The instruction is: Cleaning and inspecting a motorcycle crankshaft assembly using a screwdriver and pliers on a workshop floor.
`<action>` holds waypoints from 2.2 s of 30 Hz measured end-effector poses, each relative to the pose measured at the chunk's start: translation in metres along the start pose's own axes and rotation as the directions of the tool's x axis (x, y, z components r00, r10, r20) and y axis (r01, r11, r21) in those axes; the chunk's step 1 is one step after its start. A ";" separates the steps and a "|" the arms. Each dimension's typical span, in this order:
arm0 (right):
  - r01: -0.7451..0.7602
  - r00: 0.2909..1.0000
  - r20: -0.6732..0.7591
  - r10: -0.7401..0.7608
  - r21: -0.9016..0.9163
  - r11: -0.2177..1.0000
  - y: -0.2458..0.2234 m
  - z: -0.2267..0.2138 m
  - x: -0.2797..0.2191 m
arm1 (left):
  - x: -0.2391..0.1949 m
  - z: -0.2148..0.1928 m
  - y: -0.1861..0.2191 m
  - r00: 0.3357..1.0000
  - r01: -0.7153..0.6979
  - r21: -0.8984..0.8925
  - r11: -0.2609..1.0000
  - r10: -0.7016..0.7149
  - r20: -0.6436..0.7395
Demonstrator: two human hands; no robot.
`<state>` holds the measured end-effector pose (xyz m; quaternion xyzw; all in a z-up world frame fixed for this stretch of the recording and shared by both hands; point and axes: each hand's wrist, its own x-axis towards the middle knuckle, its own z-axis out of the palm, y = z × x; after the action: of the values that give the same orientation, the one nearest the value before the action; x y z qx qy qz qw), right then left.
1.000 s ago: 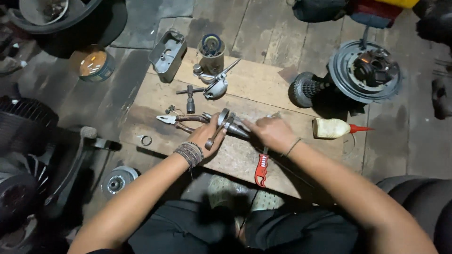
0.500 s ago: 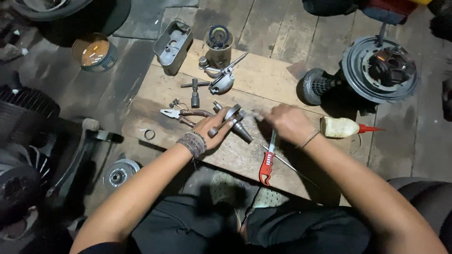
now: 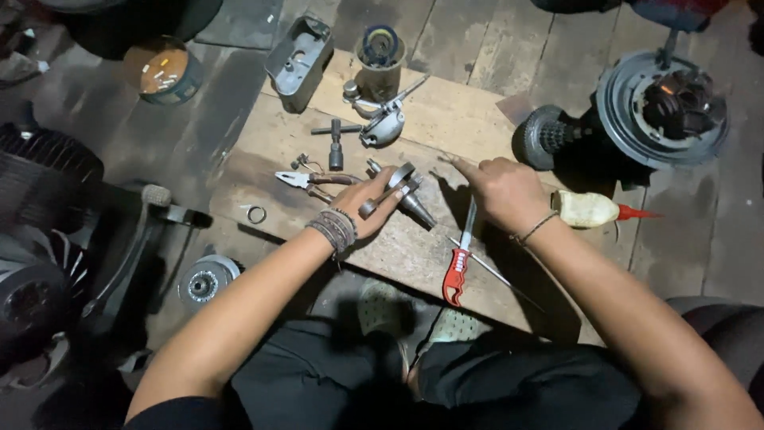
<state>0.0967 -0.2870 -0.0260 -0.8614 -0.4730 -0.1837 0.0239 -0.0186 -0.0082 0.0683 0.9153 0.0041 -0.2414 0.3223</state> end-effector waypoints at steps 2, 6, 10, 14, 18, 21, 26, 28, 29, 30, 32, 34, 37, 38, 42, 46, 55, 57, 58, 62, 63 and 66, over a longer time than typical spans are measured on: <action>0.006 1.000 -0.016 -0.006 -0.001 1.000 -0.023 -0.019 0.003 | 0.004 -0.001 0.002 1.000 -0.004 0.021 1.000 0.004 0.001; 0.070 0.996 -0.050 -0.069 0.023 0.997 -0.040 0.024 -0.007 | 0.010 -0.001 0.004 1.000 0.006 0.045 0.999 -0.006 -0.001; -0.039 0.998 0.049 0.044 -0.100 0.994 -0.021 0.002 0.008 | 0.015 0.001 -0.001 1.000 0.016 0.014 1.000 -0.016 -0.018; -0.047 0.999 -0.006 0.047 -0.009 0.999 -0.036 0.008 0.004 | 0.015 0.003 -0.001 0.999 -0.018 0.052 0.998 0.020 -0.043; 0.037 0.996 0.083 -0.037 0.002 0.999 -0.045 0.008 0.001 | 0.018 0.008 -0.006 0.999 -0.020 0.067 0.998 0.024 -0.047; -0.065 0.995 0.066 0.073 -0.117 0.991 -0.021 0.011 0.003 | 0.014 0.009 -0.004 0.999 -0.004 0.042 0.999 0.006 -0.048; 0.028 1.000 0.015 -0.027 -0.043 0.999 -0.040 0.010 -0.001 | 0.011 0.006 -0.002 0.999 -0.018 0.063 0.998 0.021 -0.045; 0.081 0.997 0.011 -0.081 -0.036 0.996 -0.035 0.021 -0.004 | 0.011 0.005 0.002 0.999 -0.026 0.072 0.997 0.029 -0.043; 0.049 0.998 0.043 -0.045 -0.080 0.996 -0.028 0.018 -0.002 | 0.009 0.004 0.003 0.999 -0.019 0.071 0.997 0.023 -0.046; 0.017 0.997 0.073 -0.008 -0.126 0.992 -0.022 0.015 0.000 | 0.008 0.004 0.004 0.999 -0.013 0.071 0.997 0.016 -0.050; 0.015 0.999 0.035 -0.013 -0.083 0.996 -0.030 0.001 0.004 | 0.005 0.004 0.004 0.999 -0.003 0.065 0.998 0.006 -0.049; 0.007 1.000 -0.011 -0.007 -0.042 0.999 -0.035 0.003 0.006 | 0.007 0.002 0.004 0.999 0.003 0.070 0.998 0.001 -0.049; 0.104 0.995 0.014 -0.103 -0.046 0.994 -0.041 0.016 -0.003 | 0.010 0.008 0.002 0.999 0.001 0.072 0.997 0.002 -0.036; 0.053 0.998 0.038 -0.051 -0.054 0.997 -0.036 0.013 -0.002 | 0.010 0.009 0.001 0.999 -0.003 0.075 0.997 0.006 -0.045; 0.005 0.999 -0.034 -0.005 -0.012 1.000 -0.032 -0.015 0.015 | 0.009 0.004 0.004 0.999 0.003 0.093 0.996 0.002 -0.054; 0.094 0.994 0.042 -0.096 0.062 0.994 -0.035 0.017 -0.001 | 0.016 0.010 -0.005 0.998 -0.022 0.062 0.998 0.026 -0.064; 0.143 0.989 0.042 -0.143 0.004 0.990 -0.034 0.023 -0.003 | 0.018 0.015 -0.007 0.997 -0.009 0.061 0.998 0.014 -0.079; 0.029 0.995 0.096 -0.017 -0.121 0.992 -0.022 0.022 -0.002 | 0.014 0.013 -0.004 0.996 -0.013 0.071 0.997 0.019 -0.089; 0.033 0.995 0.098 -0.021 -0.125 0.992 -0.024 0.012 -0.001 | 0.013 0.015 -0.005 0.995 -0.015 0.067 0.998 0.021 -0.093; 0.059 0.998 0.003 -0.059 0.013 0.998 -0.031 0.027 -0.006 | 0.015 0.013 -0.004 0.995 -0.031 0.059 0.998 0.036 -0.097; 0.094 0.995 0.010 -0.095 0.088 0.992 -0.033 0.044 -0.014 | 0.015 0.014 -0.002 0.995 -0.023 0.067 0.997 0.029 -0.092; 0.061 0.998 -0.003 -0.061 0.023 0.998 -0.027 0.025 0.002 | 0.019 0.013 -0.007 0.995 -0.030 0.062 0.998 0.036 -0.093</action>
<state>0.0823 -0.2649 -0.0518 -0.8460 -0.5012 -0.1798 0.0285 -0.0089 -0.0137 0.0470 0.9349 -0.0030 -0.1926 0.2980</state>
